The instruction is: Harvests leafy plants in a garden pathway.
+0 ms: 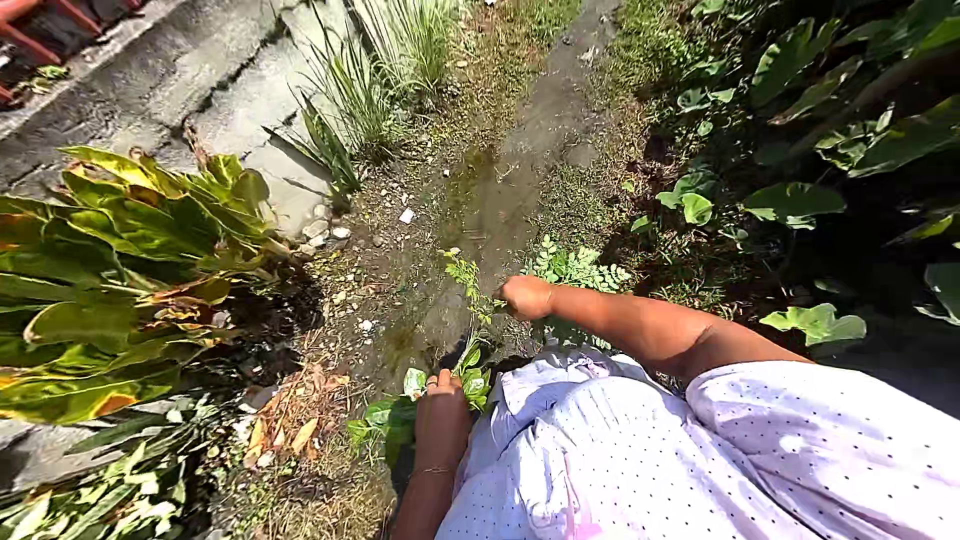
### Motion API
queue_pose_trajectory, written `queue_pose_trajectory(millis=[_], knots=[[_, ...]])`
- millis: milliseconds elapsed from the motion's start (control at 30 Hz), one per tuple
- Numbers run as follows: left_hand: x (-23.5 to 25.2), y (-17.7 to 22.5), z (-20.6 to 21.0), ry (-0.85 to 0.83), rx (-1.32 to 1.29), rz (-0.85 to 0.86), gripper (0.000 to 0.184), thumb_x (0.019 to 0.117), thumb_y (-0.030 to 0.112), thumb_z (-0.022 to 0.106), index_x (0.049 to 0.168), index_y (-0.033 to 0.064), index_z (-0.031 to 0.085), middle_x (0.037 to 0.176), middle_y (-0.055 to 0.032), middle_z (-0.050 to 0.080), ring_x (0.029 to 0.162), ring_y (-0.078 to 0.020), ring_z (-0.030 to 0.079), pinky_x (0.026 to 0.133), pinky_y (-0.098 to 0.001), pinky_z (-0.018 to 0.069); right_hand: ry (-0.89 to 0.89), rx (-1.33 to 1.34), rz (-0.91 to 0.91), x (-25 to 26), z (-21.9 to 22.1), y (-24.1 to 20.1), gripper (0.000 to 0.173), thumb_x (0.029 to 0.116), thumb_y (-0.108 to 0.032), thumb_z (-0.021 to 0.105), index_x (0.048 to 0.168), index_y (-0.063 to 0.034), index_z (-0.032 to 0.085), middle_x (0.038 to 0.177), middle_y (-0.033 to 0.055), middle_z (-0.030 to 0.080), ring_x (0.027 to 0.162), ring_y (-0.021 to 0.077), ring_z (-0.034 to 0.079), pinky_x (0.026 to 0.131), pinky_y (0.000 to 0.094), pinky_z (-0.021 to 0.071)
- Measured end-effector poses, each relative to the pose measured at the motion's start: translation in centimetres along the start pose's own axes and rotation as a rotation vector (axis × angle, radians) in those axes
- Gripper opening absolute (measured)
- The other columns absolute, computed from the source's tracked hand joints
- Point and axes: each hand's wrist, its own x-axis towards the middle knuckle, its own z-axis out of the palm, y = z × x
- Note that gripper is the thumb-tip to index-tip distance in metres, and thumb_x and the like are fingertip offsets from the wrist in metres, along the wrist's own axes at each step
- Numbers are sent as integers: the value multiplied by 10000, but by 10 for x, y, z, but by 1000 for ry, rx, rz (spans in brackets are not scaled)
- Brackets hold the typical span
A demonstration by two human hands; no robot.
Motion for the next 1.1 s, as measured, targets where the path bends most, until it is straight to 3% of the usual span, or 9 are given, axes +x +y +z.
queue_pose_trajectory(millis=[133,233,333,500,567,633,800,967,1100], knots=[[25,16,-11,29,31,107,269,961,-47,539,1185,-77,687,1337,-270,611,1256,-455,584,991,-585,512,61,71,80,-17,-7,31,295,1026,-189,578,1230,2,670,1134,239,687,1106,419,650,948,621,489],[42,47,-42,-171,131,79,331,1019,-2,472,1310,-30,628,1476,-209,523,1374,-405,498,1051,-539,487,95,95,174,-31,-9,53,293,1022,-213,575,1212,-21,686,1114,230,696,1092,415,658,921,629,496],[69,79,-62,-267,211,99,379,1032,5,438,1378,0,593,1533,-178,471,1419,-388,451,1077,-519,474,102,124,345,-42,-17,67,313,1027,-219,549,1226,-11,671,1187,245,674,1153,438,632,930,653,482],[105,128,-78,-195,256,297,362,995,-39,459,1317,-36,623,1468,-209,520,1366,-392,503,1070,-506,482,237,228,594,-65,-22,108,252,1003,-180,573,1123,9,688,1140,240,690,1100,442,654,871,650,501],[121,144,-84,-192,251,357,340,1002,-32,460,1297,-50,628,1448,-224,530,1344,-401,520,1070,-513,478,331,253,751,-78,-16,144,230,975,-175,600,1055,19,694,1100,244,696,1059,444,668,830,653,516],[139,154,-88,-188,227,415,343,958,-37,530,1283,-53,638,1430,-234,538,1319,-412,536,1048,-529,491,436,325,920,-103,-14,191,251,966,-190,608,1056,30,689,1092,262,693,1050,460,670,816,665,518],[188,193,-104,-250,159,472,469,894,60,682,1347,-33,608,1458,-239,522,1331,-412,530,1077,-561,462,760,525,1075,-187,1,268,287,1006,-183,601,1201,14,675,1116,301,679,1091,489,653,903,682,499],[227,274,-103,-321,163,642,436,887,109,720,1298,-19,648,1395,-209,570,1294,-378,560,1069,-552,469,1007,673,1330,-271,35,294,280,1020,-212,595,1182,-3,687,1088,262,708,1069,478,660,926,705,472],[244,344,-97,-380,108,812,456,879,122,746,1306,-3,646,1398,-190,575,1277,-366,578,1063,-558,476,1116,722,1370,-324,56,287,271,1039,-180,577,1194,24,665,1030,259,711,1008,451,676,918,677,484]])
